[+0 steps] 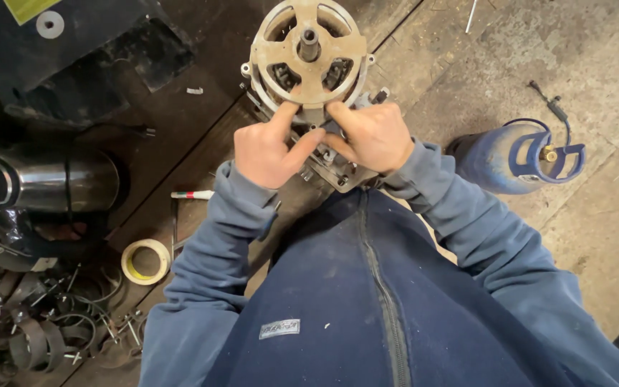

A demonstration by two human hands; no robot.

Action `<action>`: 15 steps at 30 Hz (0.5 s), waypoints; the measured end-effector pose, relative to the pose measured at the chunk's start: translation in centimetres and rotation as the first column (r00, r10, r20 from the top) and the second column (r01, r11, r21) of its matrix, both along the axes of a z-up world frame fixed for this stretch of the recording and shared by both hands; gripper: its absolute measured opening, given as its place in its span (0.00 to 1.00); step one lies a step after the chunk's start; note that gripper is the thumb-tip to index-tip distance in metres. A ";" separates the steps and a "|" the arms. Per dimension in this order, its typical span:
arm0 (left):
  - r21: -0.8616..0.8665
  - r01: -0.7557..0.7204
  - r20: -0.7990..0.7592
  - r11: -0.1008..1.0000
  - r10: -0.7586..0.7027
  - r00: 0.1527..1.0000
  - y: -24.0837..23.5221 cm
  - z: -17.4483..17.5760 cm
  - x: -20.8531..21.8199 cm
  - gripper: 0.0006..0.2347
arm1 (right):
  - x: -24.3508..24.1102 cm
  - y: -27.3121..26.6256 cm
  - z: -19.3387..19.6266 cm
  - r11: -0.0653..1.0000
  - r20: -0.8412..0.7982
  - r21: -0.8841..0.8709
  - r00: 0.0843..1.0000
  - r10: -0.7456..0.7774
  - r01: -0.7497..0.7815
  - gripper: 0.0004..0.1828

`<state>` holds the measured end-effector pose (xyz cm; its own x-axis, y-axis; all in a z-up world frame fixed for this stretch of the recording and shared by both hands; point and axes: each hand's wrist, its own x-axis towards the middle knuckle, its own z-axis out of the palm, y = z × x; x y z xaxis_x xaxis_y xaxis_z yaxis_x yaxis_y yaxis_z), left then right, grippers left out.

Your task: Disassembling an electromechanical motor housing using hand tools.

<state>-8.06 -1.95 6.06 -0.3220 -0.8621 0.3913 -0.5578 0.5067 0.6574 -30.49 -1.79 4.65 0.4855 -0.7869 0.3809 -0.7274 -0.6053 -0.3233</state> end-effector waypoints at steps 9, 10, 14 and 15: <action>0.048 -0.119 -0.409 0.992 0.128 0.904 -6.1 -1.6 4.8 0.12 | -3.8 -6.1 3.2 0.996 0.530 0.087 0.846 -0.049 0.004 0.13; 0.042 -0.119 -0.409 0.992 0.126 0.904 -7.1 -2.1 4.8 0.12 | -3.6 -7.3 2.9 0.997 0.532 0.081 0.846 -0.047 0.004 0.13; 0.040 0.143 -0.335 0.989 -0.122 0.934 -9.5 -2.6 3.7 0.15 | -3.1 -10.4 2.0 0.828 0.449 0.559 0.825 -0.345 0.042 0.21; 0.053 0.177 -0.323 0.983 -0.151 0.934 -9.8 -2.4 3.1 0.17 | -3.0 -11.0 1.8 0.804 0.423 0.592 0.829 -0.367 0.054 0.23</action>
